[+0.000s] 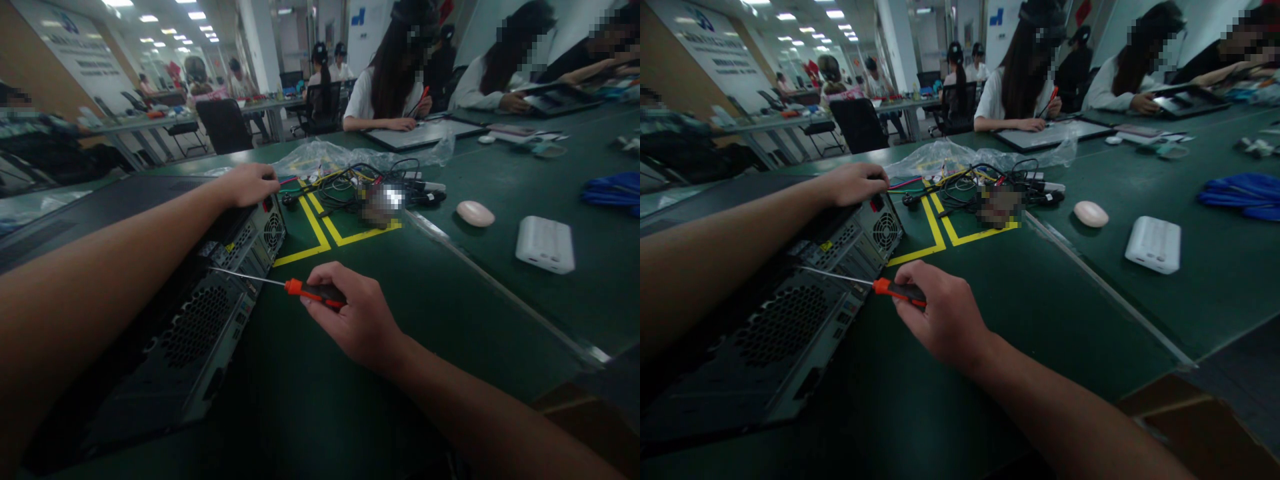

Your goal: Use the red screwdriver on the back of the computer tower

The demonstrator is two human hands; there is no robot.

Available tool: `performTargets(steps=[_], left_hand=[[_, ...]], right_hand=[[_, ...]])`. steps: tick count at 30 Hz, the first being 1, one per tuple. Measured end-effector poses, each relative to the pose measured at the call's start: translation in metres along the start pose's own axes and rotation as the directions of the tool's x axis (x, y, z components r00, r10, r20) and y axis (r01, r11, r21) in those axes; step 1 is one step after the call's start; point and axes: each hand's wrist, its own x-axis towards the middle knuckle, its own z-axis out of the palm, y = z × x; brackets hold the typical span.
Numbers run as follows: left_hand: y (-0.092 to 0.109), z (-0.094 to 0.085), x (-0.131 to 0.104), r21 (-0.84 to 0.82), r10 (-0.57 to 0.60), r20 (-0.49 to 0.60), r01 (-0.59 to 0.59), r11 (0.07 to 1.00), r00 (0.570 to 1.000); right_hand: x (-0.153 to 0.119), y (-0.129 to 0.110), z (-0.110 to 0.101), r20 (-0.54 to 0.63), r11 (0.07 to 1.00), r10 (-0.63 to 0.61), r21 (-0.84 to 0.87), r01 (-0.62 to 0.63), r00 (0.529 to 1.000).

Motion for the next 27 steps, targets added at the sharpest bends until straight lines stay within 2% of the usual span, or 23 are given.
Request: performTargets(steps=[9, 19, 27], left_hand=[[0.0008, -0.0001, 0.0002, 0.002, 0.006, 0.004, -0.006, 1.0, 1.0], [-0.0045, 0.003, 0.0034, 0.007, 0.016, -0.031, -0.016, 1.0, 0.999], [-0.0011, 0.0014, 0.0017, 0.008, 0.008, -0.022, -0.008, 1.0, 1.0]], right_hand=[[0.0004, -0.0007, -0.0004, -0.093, 0.998, -0.057, -0.019, 0.055, 0.994], [-0.0003, 0.0003, 0.0004, -0.022, 0.997, -0.067, 0.043, 0.067, 0.998], [-0.0015, 0.0041, 0.0043, -0.034, 0.997, -0.073, 0.032, 0.074, 0.997]])
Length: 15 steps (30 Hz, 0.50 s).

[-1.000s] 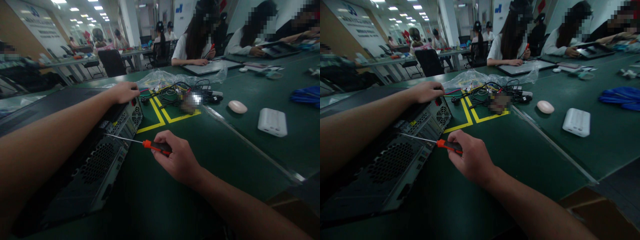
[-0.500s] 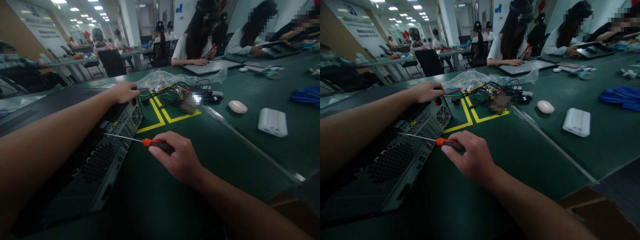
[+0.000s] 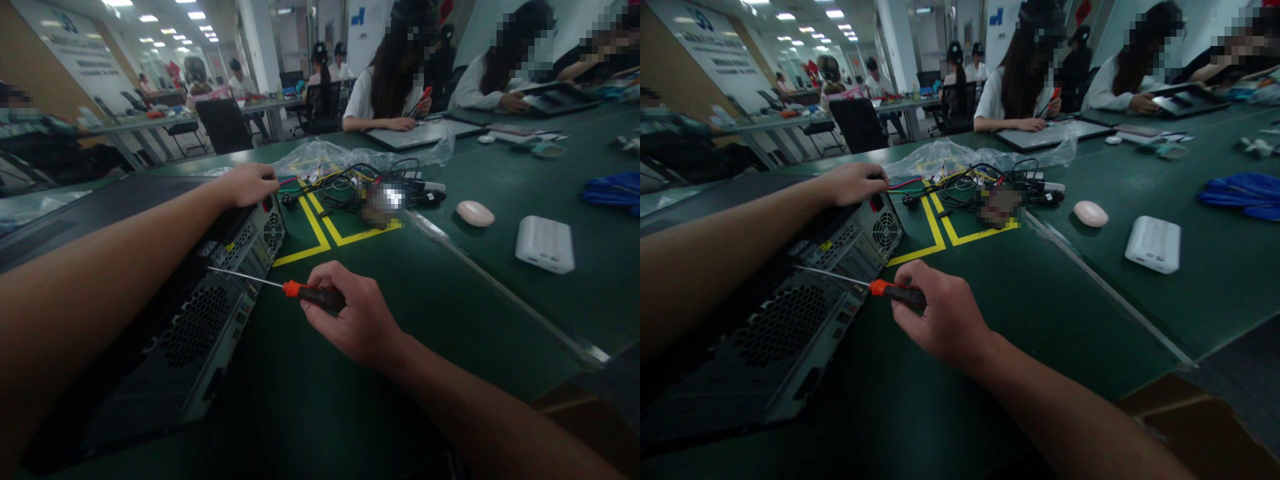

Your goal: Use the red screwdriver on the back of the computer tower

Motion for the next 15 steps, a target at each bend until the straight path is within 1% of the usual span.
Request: performTargets(steps=[7, 15], left_hand=[[0.0, 0.0005, 0.0006, 0.005, -0.003, 0.003, 0.003, 1.0, 1.0], [0.0029, -0.0007, -0.0008, 0.013, -0.014, 0.015, 0.013, 1.0, 1.0]], right_hand=[[0.0006, -0.0032, -0.0023, 0.019, 1.0, 0.029, -0.003, -0.029, 0.999], [0.001, -0.0037, -0.0021, 0.017, 1.0, 0.03, -0.007, -0.03, 0.999]])
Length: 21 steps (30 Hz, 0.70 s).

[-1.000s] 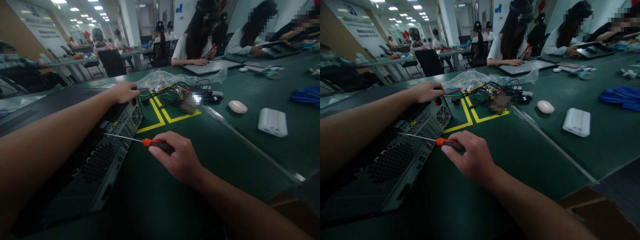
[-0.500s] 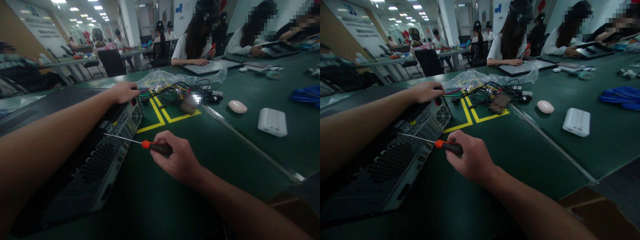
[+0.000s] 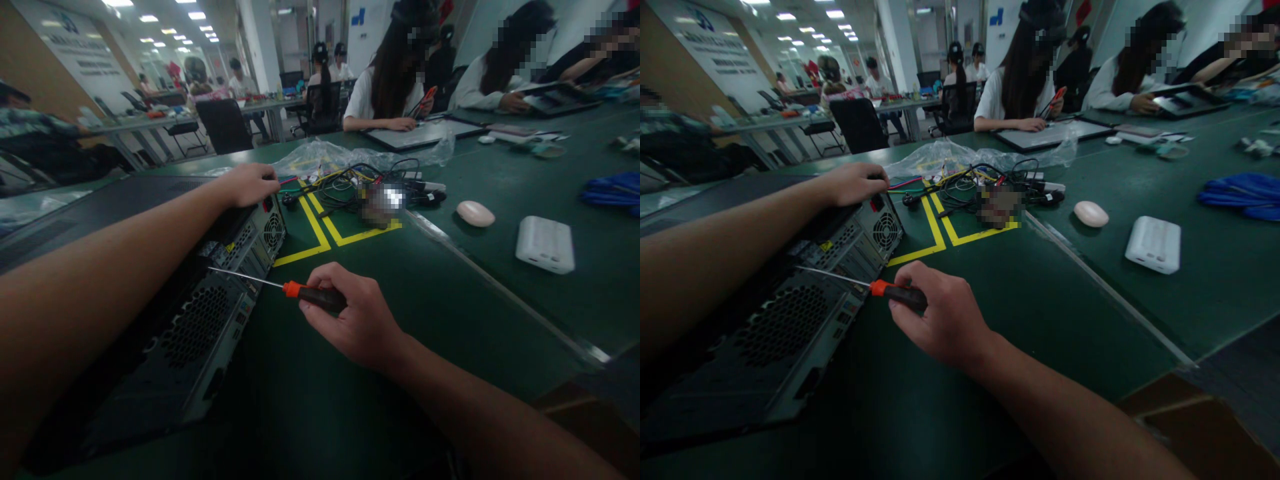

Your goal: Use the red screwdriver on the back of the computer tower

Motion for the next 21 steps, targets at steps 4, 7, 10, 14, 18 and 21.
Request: performTargets(steps=[4, 7, 10, 14, 18, 21], left_hand=[[-0.0007, -0.0002, 0.0007, -0.006, -0.012, 0.0, 0.012, 1.0, 1.0], [-0.0014, -0.0006, 0.0008, -0.012, -0.01, 0.005, 0.01, 1.0, 1.0], [-0.0022, -0.0007, 0.0007, -0.018, 0.001, 0.006, -0.001, 1.0, 1.0], [-0.0032, -0.0001, 0.0011, -0.018, 0.017, -0.001, -0.017, 1.0, 1.0], [-0.0036, 0.0005, 0.0014, -0.031, 0.003, -0.002, -0.003, 1.0, 1.0], [-0.004, 0.0007, 0.0014, -0.034, 0.002, -0.005, -0.002, 0.999, 1.0]], right_hand=[[-0.0006, 0.0, 0.0009, -0.01, 1.0, -0.008, 0.006, 0.008, 1.0], [-0.0001, 0.0001, 0.0009, -0.013, 1.0, -0.012, 0.01, 0.012, 1.0], [0.0005, 0.0001, 0.0003, -0.012, 1.0, -0.015, 0.013, 0.015, 1.0], [0.0002, -0.0006, -0.0005, -0.005, 1.0, -0.015, 0.004, 0.015, 1.0], [0.0004, -0.002, -0.0012, 0.0, 1.0, -0.003, -0.005, 0.003, 1.0], [0.001, -0.0033, -0.0022, 0.004, 1.0, 0.006, -0.009, -0.006, 1.0]])
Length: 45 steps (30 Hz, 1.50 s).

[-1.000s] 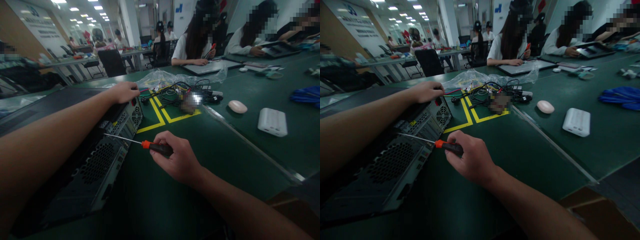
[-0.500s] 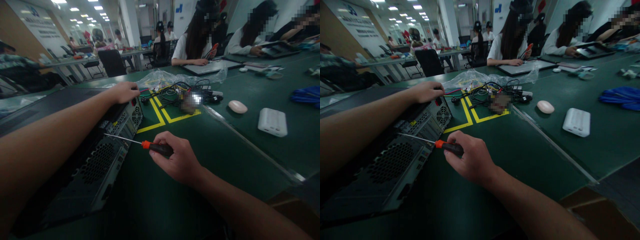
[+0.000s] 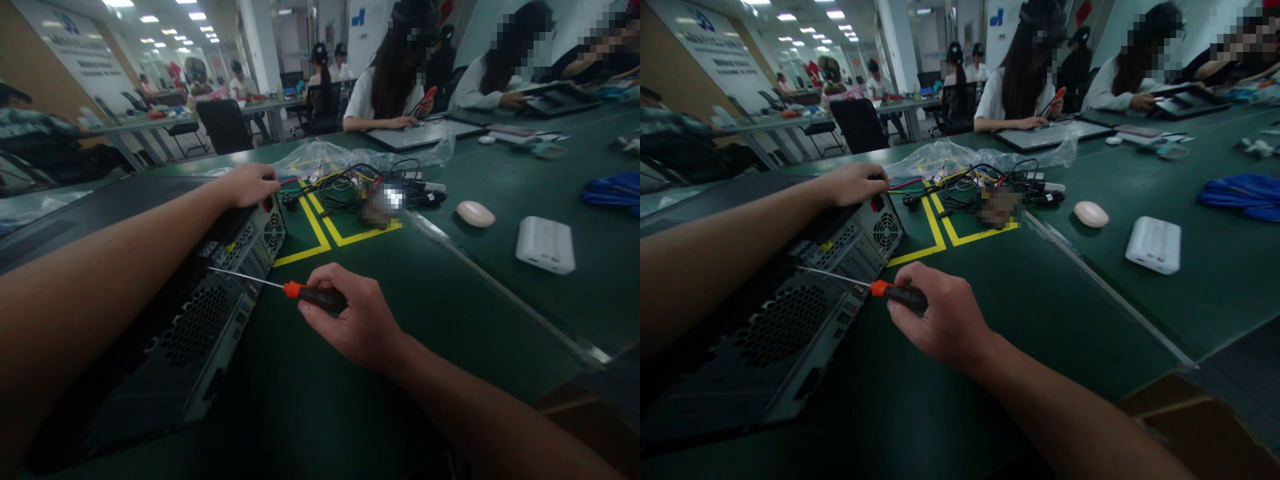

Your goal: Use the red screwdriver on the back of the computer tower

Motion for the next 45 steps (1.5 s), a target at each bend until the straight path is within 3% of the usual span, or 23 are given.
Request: performTargets(steps=[21, 30, 45], left_hand=[[0.0019, -0.0014, -0.0016, 0.004, 0.007, 0.002, -0.008, 1.0, 1.0], [-0.0023, 0.0005, 0.0014, -0.008, 0.007, 0.007, -0.007, 1.0, 1.0], [0.0014, -0.0016, -0.0014, 0.012, 0.007, 0.006, -0.007, 1.0, 1.0]], right_hand=[[0.0004, 0.0002, -0.0005, -0.047, 1.0, -0.01, -0.017, 0.009, 0.999], [0.0001, 0.0011, 0.0002, 0.009, 0.999, 0.029, 0.017, -0.029, 1.0], [0.0003, 0.0015, 0.0007, 0.007, 1.0, -0.008, -0.006, 0.008, 1.0]])
